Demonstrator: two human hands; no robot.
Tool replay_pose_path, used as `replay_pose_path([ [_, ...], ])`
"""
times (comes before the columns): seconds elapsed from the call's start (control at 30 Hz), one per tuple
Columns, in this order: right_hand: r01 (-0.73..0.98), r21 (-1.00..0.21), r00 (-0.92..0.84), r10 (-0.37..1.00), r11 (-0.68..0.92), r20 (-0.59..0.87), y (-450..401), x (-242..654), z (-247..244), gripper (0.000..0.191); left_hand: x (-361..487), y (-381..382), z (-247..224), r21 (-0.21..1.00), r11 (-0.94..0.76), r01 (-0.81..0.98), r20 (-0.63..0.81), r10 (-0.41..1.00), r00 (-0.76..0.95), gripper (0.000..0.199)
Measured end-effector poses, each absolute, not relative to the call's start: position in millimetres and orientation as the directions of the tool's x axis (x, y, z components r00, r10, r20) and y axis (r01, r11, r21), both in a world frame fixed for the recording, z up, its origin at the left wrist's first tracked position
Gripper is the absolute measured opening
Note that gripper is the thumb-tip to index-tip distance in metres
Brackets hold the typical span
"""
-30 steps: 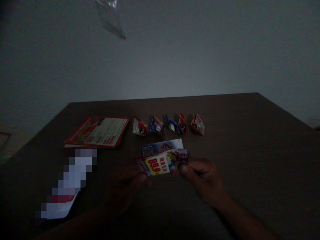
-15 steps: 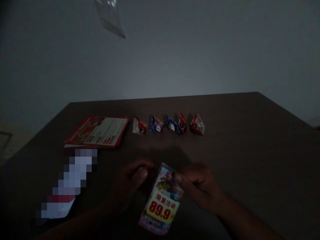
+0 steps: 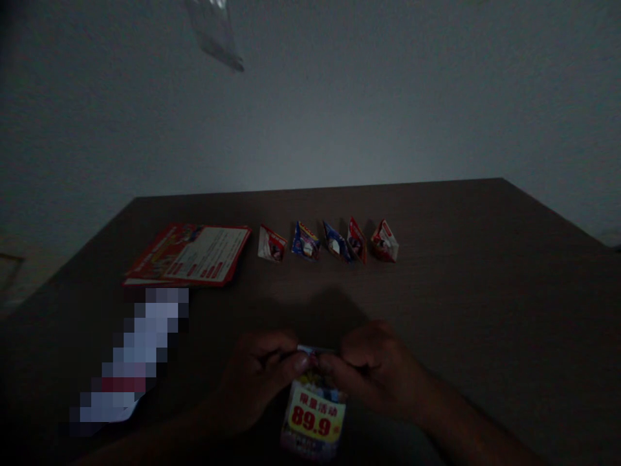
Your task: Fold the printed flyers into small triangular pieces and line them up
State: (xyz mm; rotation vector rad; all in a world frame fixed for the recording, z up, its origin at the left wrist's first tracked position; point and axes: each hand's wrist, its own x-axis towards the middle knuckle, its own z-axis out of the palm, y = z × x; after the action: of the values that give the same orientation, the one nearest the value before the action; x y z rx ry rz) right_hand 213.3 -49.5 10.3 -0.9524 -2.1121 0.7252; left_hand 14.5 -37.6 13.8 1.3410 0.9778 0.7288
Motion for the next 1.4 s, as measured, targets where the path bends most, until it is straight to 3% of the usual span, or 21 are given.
replay_pose_path([
  [0.1,0.406,-0.693,-0.484,0.783,0.596,0.39,-48.9,214.1,14.6,0.036,13.6,-38.3,15.6,0.991,0.014,0.131,-0.066,0.91,0.409,0.021],
  [0.23,0.364,-0.792,-0.383,0.854,0.491,0.353,-52.4,216.6,20.4,0.007,10.5,-39.4,10.5,0.994,-0.01,0.105,-0.027,0.937,0.349,0.02],
  [0.3,0.313,-0.879,-0.264,0.922,0.359,0.282,-55.0,217.4,20.1,0.035,9.3,-39.9,7.1,0.997,0.005,0.08,-0.028,0.955,0.294,0.023],
  [0.33,0.262,-0.921,-0.236,0.944,0.289,0.229,-55.9,217.5,19.2,0.039,8.9,-40.1,5.8,0.997,0.012,0.07,-0.03,0.962,0.27,0.024],
  [0.47,0.029,-0.999,-0.227,0.973,-0.026,-0.032,-55.2,215.5,14.4,0.021,8.9,-40.3,4.5,0.998,0.029,0.049,-0.04,0.971,0.236,0.02],
  [0.57,-0.081,-0.988,-0.221,0.969,-0.134,-0.114,-52.3,212.6,14.0,0.014,9.8,-39.7,7.2,0.999,0.022,0.049,-0.033,0.97,0.239,0.019],
  [1.4,-0.035,-0.993,-0.075,0.991,-0.114,-0.111,-50.1,207.2,18.8,0.007,9.1,-40.4,11.2,0.981,-0.111,0.159,0.072,0.97,0.233,0.019],
])
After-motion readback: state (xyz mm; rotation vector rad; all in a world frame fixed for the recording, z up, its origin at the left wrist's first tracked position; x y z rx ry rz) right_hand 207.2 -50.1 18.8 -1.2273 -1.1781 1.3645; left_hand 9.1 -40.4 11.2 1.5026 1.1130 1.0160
